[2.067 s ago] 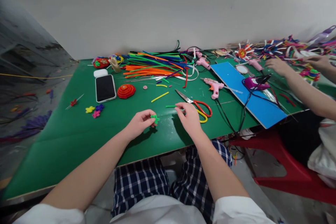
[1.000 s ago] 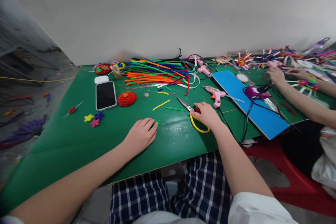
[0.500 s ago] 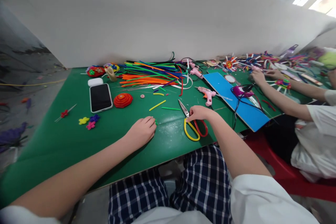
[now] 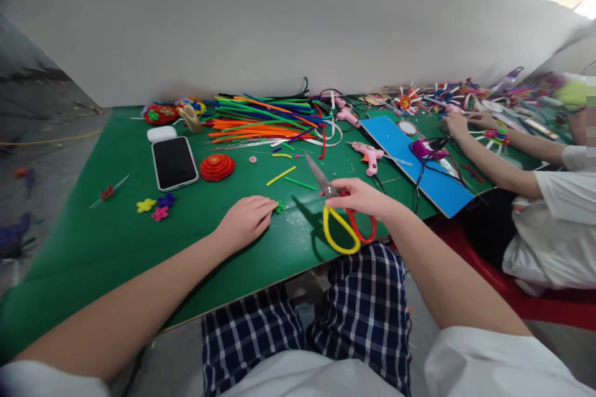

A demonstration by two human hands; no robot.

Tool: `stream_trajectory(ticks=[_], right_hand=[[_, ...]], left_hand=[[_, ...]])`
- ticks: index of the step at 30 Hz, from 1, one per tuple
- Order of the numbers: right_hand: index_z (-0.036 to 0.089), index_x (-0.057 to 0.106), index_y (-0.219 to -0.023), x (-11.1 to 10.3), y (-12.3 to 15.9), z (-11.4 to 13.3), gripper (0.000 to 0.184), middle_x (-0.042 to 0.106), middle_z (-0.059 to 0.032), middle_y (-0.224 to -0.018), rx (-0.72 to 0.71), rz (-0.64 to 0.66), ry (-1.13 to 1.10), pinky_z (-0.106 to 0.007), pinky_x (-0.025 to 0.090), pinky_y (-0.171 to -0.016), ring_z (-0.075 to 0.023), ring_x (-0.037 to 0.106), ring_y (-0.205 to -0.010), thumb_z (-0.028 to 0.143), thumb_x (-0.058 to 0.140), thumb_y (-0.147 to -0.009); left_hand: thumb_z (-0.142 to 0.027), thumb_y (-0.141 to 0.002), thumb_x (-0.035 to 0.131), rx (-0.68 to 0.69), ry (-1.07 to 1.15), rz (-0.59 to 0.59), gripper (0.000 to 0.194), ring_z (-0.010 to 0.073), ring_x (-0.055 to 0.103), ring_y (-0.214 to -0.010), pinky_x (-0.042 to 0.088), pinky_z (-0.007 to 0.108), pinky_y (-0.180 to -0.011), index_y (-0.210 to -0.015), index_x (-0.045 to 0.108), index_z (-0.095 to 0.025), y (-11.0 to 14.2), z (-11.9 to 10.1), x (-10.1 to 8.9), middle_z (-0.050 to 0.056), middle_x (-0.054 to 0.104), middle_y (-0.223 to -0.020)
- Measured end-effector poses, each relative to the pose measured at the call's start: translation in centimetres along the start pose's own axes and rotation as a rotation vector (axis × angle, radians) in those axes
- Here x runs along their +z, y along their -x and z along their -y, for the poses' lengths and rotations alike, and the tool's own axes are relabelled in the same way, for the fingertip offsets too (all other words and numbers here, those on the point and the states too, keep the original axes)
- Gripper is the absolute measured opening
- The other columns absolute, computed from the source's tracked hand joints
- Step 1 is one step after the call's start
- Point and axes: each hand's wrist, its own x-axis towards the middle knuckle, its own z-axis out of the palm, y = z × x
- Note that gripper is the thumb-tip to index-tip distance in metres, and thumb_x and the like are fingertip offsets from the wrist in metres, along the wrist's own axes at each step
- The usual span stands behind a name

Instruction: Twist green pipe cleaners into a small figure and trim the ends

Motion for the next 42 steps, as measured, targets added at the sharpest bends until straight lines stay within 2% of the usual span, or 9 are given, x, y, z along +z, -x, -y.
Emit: stream_trajectory(ticks=[3, 7, 12, 19, 23, 26, 31, 37, 42], right_hand=[[0.02, 0.059, -0.09, 1.7, -1.0, 1.7, 0.031, 0.055, 0.0021, -0.068, -0.131, -0.358, -0.236, -0.023, 0.039, -0.045, -0.0094, 0.048, -0.051, 0.039, 0.065, -0.066], [0.02, 0.056, -0.078, 4.5, -3.3, 3.6, 0.022, 0.046, 0.005, -0.056, -0.246, -0.511, -0.197, -0.023, 0.039, -0.044, -0.0083, 0.042, -0.045, 0.041, 0.058, -0.074], [0.02, 0.059, -0.08, 7.1, -5.4, 4.8, 0.02, 0.057, 0.0025, -0.064, -0.382, -0.513, 0.092, -0.023, 0.041, -0.058, -0.0106, 0.052, -0.058, 0.039, 0.054, -0.079], [0.019, 0.061, -0.081, 8.0, -6.2, 4.7, 0.02, 0.062, 0.0009, -0.069, -0.465, -0.496, 0.18, -0.022, 0.041, -0.061, -0.0119, 0.056, -0.063, 0.037, 0.051, -0.082], [0.019, 0.059, -0.081, 8.8, -6.5, 4.6, 0.021, 0.062, -0.0007, -0.07, -0.449, -0.483, 0.259, -0.023, 0.039, -0.06, -0.0132, 0.057, -0.065, 0.036, 0.048, -0.084], [0.019, 0.056, -0.081, 9.9, -6.4, 5.1, 0.02, 0.062, -0.0017, -0.071, -0.463, -0.416, 0.398, -0.023, 0.036, -0.057, -0.0134, 0.056, -0.064, 0.033, 0.044, -0.086], [0.018, 0.053, -0.077, 11.7, -5.8, 6.3, 0.02, 0.059, -0.0003, -0.067, -0.486, -0.261, 0.533, -0.022, 0.029, -0.053, -0.0115, 0.053, -0.058, 0.029, 0.04, -0.088], [0.018, 0.057, -0.075, 10.8, -7.2, 6.7, 0.023, 0.063, -0.0007, -0.069, -0.323, -0.305, 0.315, -0.022, 0.033, -0.056, -0.0121, 0.056, -0.062, 0.035, 0.046, -0.085], [0.018, 0.064, -0.078, 9.6, -8.0, 6.0, 0.026, 0.06, 0.0014, -0.06, -0.234, -0.363, 0.104, -0.022, 0.038, -0.058, -0.0112, 0.056, -0.059, 0.037, 0.047, -0.083]], left_hand=[[-0.019, -0.083, 0.039, -0.192, 0.147, -0.105, 0.032, 0.0189, 0.059, -0.094, 0.046, 0.036, -0.084, -0.107, 0.059, -0.016, -0.1, 0.3, 0.0, 0.008, 0.066, -0.1], [-0.021, -0.084, 0.039, -0.399, 0.295, -0.246, 0.029, 0.0159, 0.061, -0.087, 0.047, 0.031, -0.082, -0.103, 0.061, -0.019, -0.3, 0.8, -0.9, 0.004, 0.068, -0.091], [-0.026, -0.086, 0.039, -0.355, 0.356, -0.254, 0.028, 0.0161, 0.06, -0.09, 0.045, 0.03, -0.083, -0.102, 0.06, -0.018, -0.5, 1.0, -1.2, 0.005, 0.066, -0.096], [-0.017, -0.082, 0.039, -0.417, 0.389, -0.253, 0.03, 0.0133, 0.059, -0.083, 0.045, 0.026, -0.078, -0.105, 0.058, -0.019, -0.5, 1.2, -0.8, 0.002, 0.066, -0.091], [-0.011, -0.076, 0.04, -0.446, 0.305, -0.258, 0.024, 0.013, 0.057, -0.075, 0.044, 0.025, -0.069, -0.086, 0.06, -0.018, -0.5, 1.3, -1.0, 0.001, 0.064, -0.082], [-0.007, -0.071, 0.039, -0.35, 0.144, -0.261, 0.021, 0.0135, 0.054, -0.067, 0.043, 0.025, -0.063, -0.067, 0.057, -0.017, -0.3, 1.2, -0.9, 0.001, 0.059, -0.067], [-0.011, -0.071, 0.042, 0.0, -0.15, -0.217, 0.019, 0.0173, 0.056, -0.063, 0.044, 0.028, -0.058, -0.067, 0.059, -0.015, 0.3, 0.0, -0.4, 0.006, 0.062, -0.065], [-0.009, -0.075, 0.043, 0.164, -0.17, -0.061, 0.021, 0.0163, 0.057, -0.073, 0.047, 0.028, -0.071, -0.063, 0.059, -0.015, 0.1, -1.0, -0.5, 0.004, 0.064, -0.067], [-0.015, -0.081, 0.042, 0.167, -0.152, -0.047, 0.021, 0.0183, 0.056, -0.079, 0.046, 0.031, -0.07, -0.083, 0.063, -0.014, 0.1, -0.8, -0.3, 0.006, 0.066, -0.08]])
